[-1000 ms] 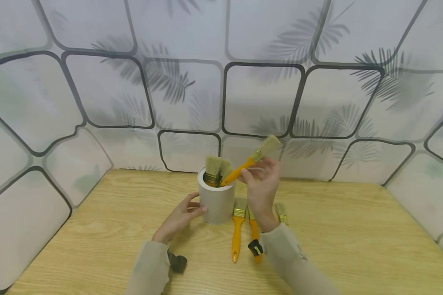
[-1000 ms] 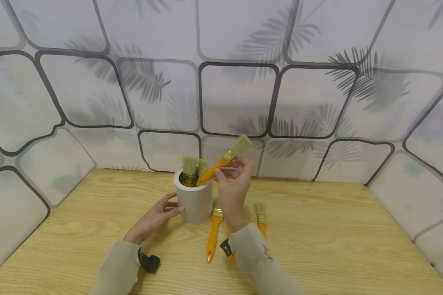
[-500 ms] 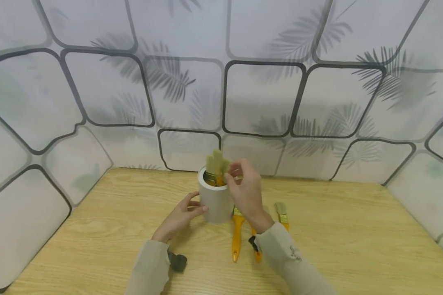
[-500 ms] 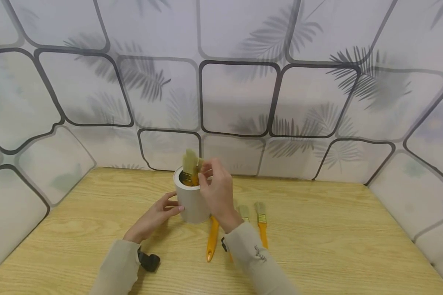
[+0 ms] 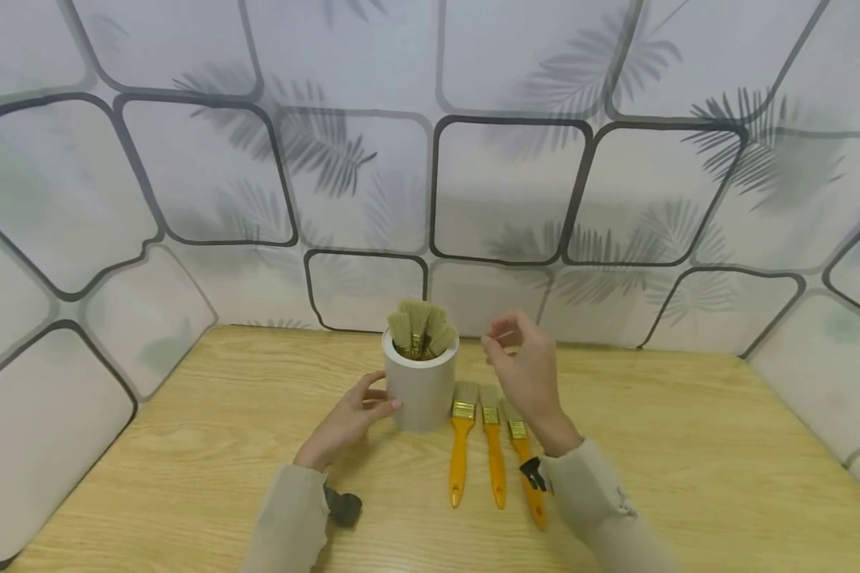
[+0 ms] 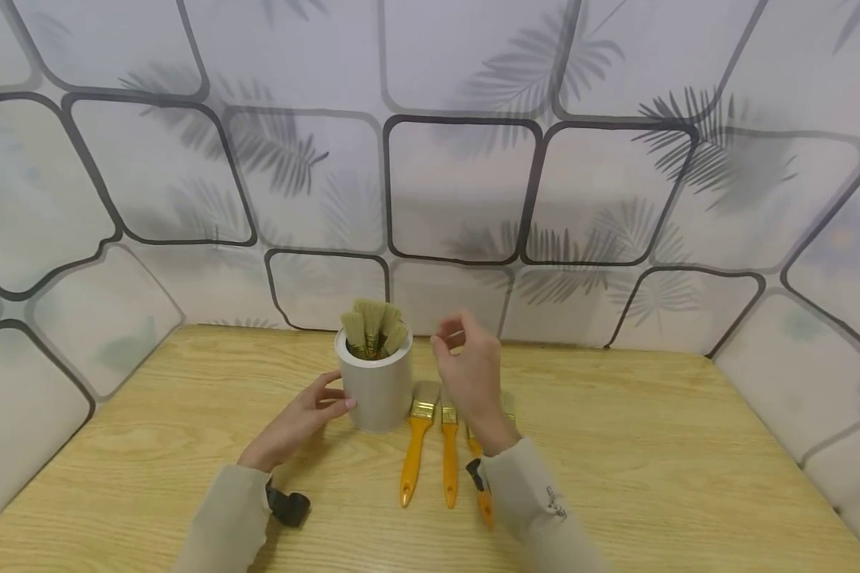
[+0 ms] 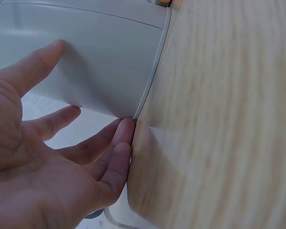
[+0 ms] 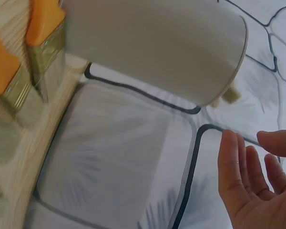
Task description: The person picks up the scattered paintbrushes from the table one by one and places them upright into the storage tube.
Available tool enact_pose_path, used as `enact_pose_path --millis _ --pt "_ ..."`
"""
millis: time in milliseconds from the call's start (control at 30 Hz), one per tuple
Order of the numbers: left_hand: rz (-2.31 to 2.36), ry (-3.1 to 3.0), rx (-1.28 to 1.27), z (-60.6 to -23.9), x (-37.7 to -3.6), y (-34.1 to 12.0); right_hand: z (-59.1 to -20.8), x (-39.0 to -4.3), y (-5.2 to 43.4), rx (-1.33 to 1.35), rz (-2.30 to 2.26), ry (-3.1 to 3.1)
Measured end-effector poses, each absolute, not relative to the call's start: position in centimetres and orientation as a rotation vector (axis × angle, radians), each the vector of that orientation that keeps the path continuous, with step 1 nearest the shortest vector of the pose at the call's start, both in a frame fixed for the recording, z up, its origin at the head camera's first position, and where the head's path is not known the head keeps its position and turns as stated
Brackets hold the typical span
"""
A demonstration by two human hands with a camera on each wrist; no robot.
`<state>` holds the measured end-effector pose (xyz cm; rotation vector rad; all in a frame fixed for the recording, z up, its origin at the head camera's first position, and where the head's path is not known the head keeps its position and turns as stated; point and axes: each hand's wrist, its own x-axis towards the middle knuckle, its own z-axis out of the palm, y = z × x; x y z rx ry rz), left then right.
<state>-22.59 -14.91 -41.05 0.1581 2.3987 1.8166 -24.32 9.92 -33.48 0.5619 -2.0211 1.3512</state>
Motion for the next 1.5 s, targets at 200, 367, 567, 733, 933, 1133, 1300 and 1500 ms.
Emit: enact_pose_path --millis 200,367,567,733,933,1133,1300,1500 --pt "1.805 2.404 0.151 -41.0 -22.6 -14.9 -33.5 -24.2 11.9 0.523 1.315 -2.08" --pt "1.793 2.409 0.147 -41.0 -22.7 -14.9 -33.5 -23.9 13.2 0.466 1.304 -2.171" --pt "1.784 2.418 0.148 -41.0 -22.7 -14.9 -33.6 -23.6 14.6 0.394 1.311 -2.286" --pt "1.781 2.411 0.143 -41.1 -22.9 -14.9 -33.7 -23.1 15.8 0.344 1.335 -2.356" --pt "1.769 2.418 0.141 -41.0 -22.9 -14.9 -34.0 -22.8 17.1 0.316 1.321 -2.425" --pt "1.769 2.416 0.139 -41.0 -22.9 -15.0 -34.5 -22.6 17.9 0.288 1.307 -2.5" --pt "1.778 2.404 0.13 -41.2 -22.9 -15.0 -34.9 -22.5 18.5 0.259 1.328 -2.556" --pt "1.78 2.406 0.13 -41.2 -22.8 -15.0 -35.6 -22.6 19.4 0.218 1.356 -2.625"
